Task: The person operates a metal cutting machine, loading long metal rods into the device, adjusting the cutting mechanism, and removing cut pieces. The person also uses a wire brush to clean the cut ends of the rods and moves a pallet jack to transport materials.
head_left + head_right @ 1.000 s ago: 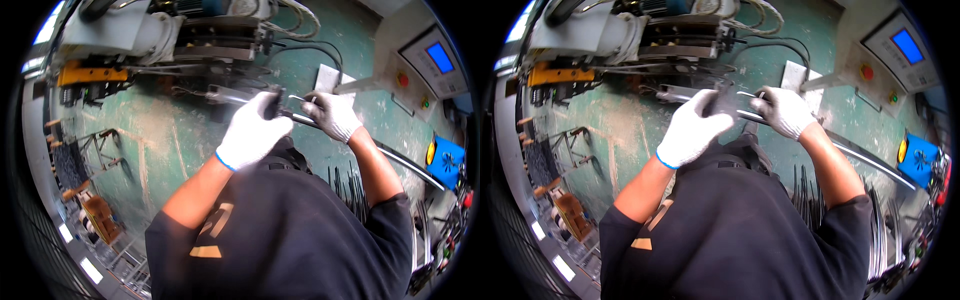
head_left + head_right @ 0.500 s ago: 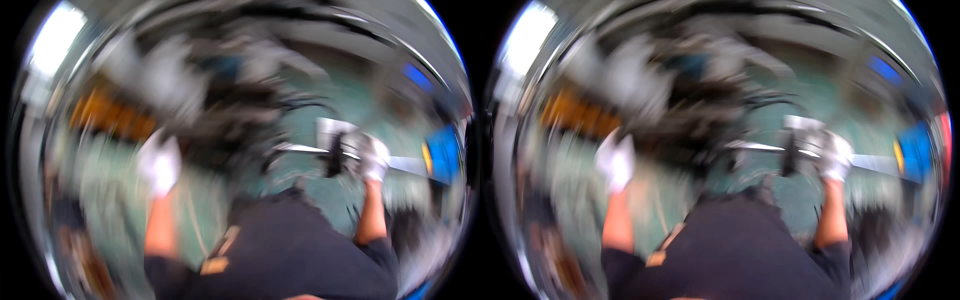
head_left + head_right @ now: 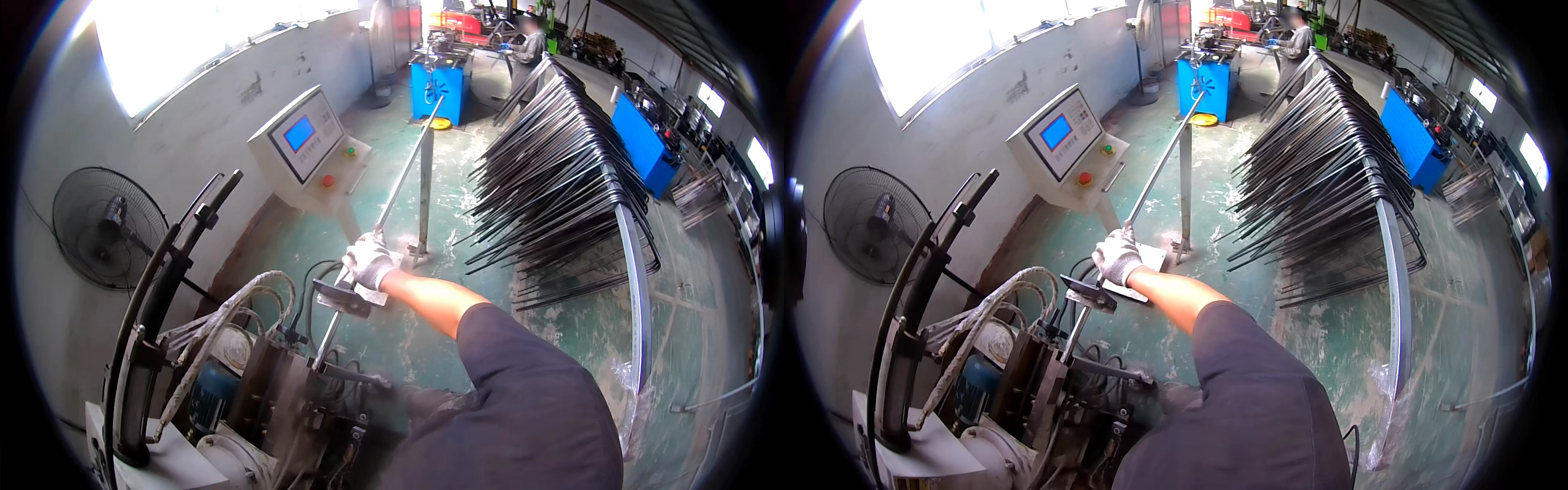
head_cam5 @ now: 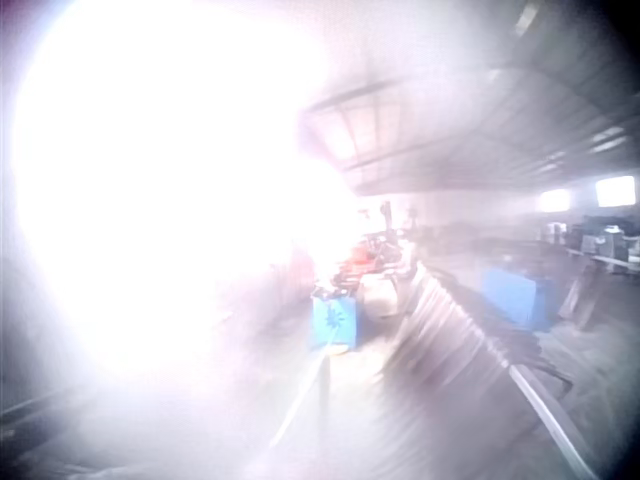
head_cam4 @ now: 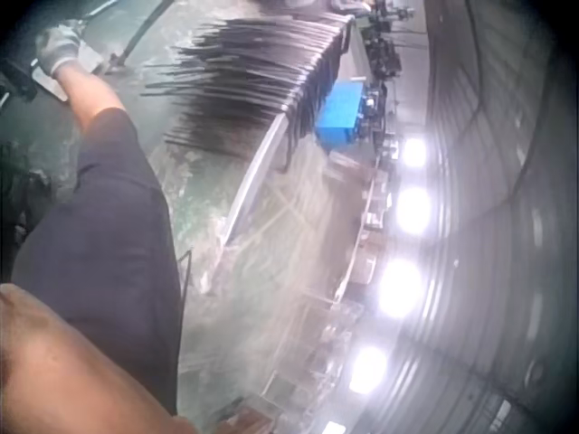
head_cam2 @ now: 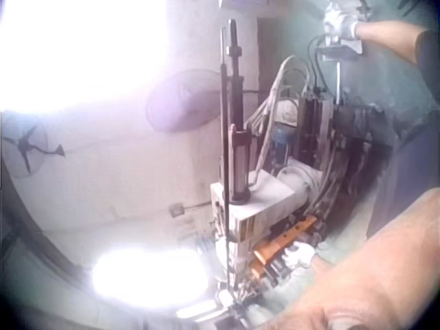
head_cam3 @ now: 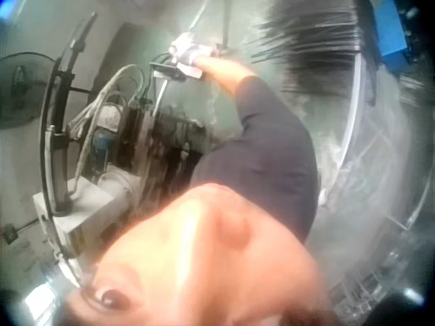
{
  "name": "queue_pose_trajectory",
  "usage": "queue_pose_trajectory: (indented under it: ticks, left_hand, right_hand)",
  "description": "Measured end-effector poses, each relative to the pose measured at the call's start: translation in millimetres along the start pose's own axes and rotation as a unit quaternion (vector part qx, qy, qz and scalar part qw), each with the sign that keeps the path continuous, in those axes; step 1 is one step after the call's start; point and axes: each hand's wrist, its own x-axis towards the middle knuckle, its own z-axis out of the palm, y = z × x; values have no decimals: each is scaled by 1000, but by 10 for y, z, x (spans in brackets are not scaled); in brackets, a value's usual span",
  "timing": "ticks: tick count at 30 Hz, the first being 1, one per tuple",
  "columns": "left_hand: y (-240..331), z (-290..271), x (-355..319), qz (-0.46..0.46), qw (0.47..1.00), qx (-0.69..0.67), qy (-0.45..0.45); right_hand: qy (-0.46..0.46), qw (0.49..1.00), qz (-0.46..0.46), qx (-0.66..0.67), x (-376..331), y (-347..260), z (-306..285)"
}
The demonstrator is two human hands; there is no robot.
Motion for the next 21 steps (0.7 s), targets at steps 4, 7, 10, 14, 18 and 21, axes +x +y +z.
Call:
queue_pose_trajectory:
  ticks: [4, 7, 10, 14, 18, 21]
  left_hand:
    - [395, -746, 268, 49, 961, -264, 63]
    - [1030, -992, -25, -53, 898, -436, -9]
    - [1433, -1153, -244, -5, 764, -610, -211]
    - [1918, -1281, -381, 16, 493, -743, -453]
    - [2204, -1825, -455, 218, 369, -771, -470]
    - [2081, -1732, -738, 223, 308, -749, -543]
  right_hand:
    - [-52, 999, 6, -11, -105, -177, -50]
    - [33, 999, -5, 43, -228, -198, -52]
    - [206, 962, 82, 160, -702, -284, 72]
    - [199, 848, 404, 281, -2209, -506, 136]
    - [155, 792, 512, 295, -4426, -662, 484]
    - [-59, 865, 437, 239, -5916, -1201, 283]
